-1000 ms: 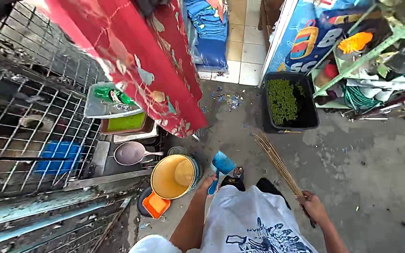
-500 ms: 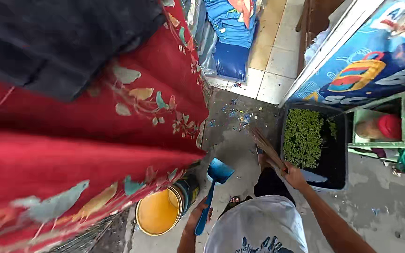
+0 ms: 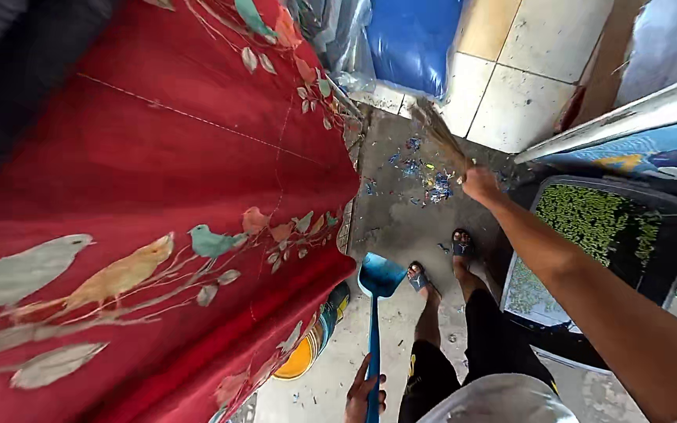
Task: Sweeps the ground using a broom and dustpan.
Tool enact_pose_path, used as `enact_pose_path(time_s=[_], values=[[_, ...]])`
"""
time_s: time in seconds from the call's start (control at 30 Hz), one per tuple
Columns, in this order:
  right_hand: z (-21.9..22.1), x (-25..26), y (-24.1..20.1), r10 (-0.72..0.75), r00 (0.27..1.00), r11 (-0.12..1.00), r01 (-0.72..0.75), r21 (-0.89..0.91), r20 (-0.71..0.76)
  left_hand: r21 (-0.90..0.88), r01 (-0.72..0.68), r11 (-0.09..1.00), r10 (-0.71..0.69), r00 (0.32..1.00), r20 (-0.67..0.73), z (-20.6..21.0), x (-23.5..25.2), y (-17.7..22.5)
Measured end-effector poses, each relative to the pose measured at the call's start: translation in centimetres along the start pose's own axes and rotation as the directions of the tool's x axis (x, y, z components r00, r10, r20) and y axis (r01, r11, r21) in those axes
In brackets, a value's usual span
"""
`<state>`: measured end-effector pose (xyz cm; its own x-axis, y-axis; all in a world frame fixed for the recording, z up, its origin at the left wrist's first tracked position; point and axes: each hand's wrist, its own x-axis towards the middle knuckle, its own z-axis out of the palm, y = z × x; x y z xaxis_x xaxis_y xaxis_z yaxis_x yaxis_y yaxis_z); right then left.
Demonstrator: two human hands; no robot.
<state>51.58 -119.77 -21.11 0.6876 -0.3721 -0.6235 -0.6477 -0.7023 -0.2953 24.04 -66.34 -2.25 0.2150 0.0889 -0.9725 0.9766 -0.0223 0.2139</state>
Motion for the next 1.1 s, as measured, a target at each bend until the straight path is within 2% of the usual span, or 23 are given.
enact_pose_path(time_s=[0.1,0.17,0.23,0.3,0.4,0.5,0.6,0.67,0.7,0.77,0.87,0.93,1.03,1.1], values=[[0.8,6.8,-2.3,0.048,0.996,0.998,-0.045,-0.041,0.070,-0.015,0.014,1.000,-0.014,1.000,-0.015,1.5,1.8,-0.3],[0.0,7.0,-3.3,0.039,0.985,0.993,-0.020,-0.114,0.170,-0.036,0.019,0.999,-0.020,0.999,-0.034,2.5,2.2,-0.2],[-2.1,3.5,-3.4,0.016,0.964,0.986,0.029,-0.165,0.266,-0.062,0.018,0.998,-0.020,0.999,-0.034,3.3,2.2,0.0],[-4.6,-1.6,-2.4,-0.038,0.971,0.976,0.087,-0.202,0.237,-0.099,0.016,0.995,-0.018,1.000,-0.019,3.3,2.5,0.0],[-7.8,-8.1,-2.0,-0.056,0.986,0.965,0.094,-0.246,0.159,-0.144,0.015,0.990,-0.015,1.000,-0.003,3.3,2.9,0.0],[-9.1,-6.8,-3.7,-0.035,0.990,0.959,0.072,-0.275,0.138,-0.144,0.002,0.990,0.000,1.000,0.012,3.2,3.8,0.5],[-6.0,-0.2,-5.2,-0.025,0.991,0.972,0.055,-0.229,0.133,-0.137,0.004,0.990,-0.001,1.000,0.023,3.1,5.0,1.2],[-2.8,2.1,-5.2,0.013,0.980,0.963,0.041,-0.266,0.198,-0.136,0.004,0.991,0.000,1.000,0.026,3.0,5.2,1.6],[-1.6,1.5,-5.4,0.052,0.967,0.954,0.026,-0.298,0.251,-0.134,0.001,0.991,0.002,1.000,0.026,2.6,5.1,1.9],[-0.6,-3.0,-5.6,0.118,0.939,0.941,-0.001,-0.338,0.324,-0.133,-0.003,0.991,0.007,0.999,0.032,1.6,4.4,1.9],[-0.5,-12.0,-4.6,0.054,0.969,0.962,0.014,-0.271,0.240,-0.127,-0.022,0.992,0.028,0.999,0.046,0.1,3.8,1.3],[-1.2,-16.2,-6.5,0.064,0.960,0.964,0.011,-0.264,0.274,-0.122,-0.025,0.992,0.030,0.999,0.035,-0.4,3.7,0.7],[0.8,-16.6,-11.1,0.009,0.965,0.964,0.062,-0.259,0.264,-0.104,-0.016,0.994,0.016,1.000,0.001,-0.5,4.6,0.4],[5.0,-14.2,-13.7,-0.106,0.970,0.954,0.161,-0.253,0.219,-0.099,0.004,0.995,-0.006,1.000,-0.020,-0.4,5.2,0.4]])
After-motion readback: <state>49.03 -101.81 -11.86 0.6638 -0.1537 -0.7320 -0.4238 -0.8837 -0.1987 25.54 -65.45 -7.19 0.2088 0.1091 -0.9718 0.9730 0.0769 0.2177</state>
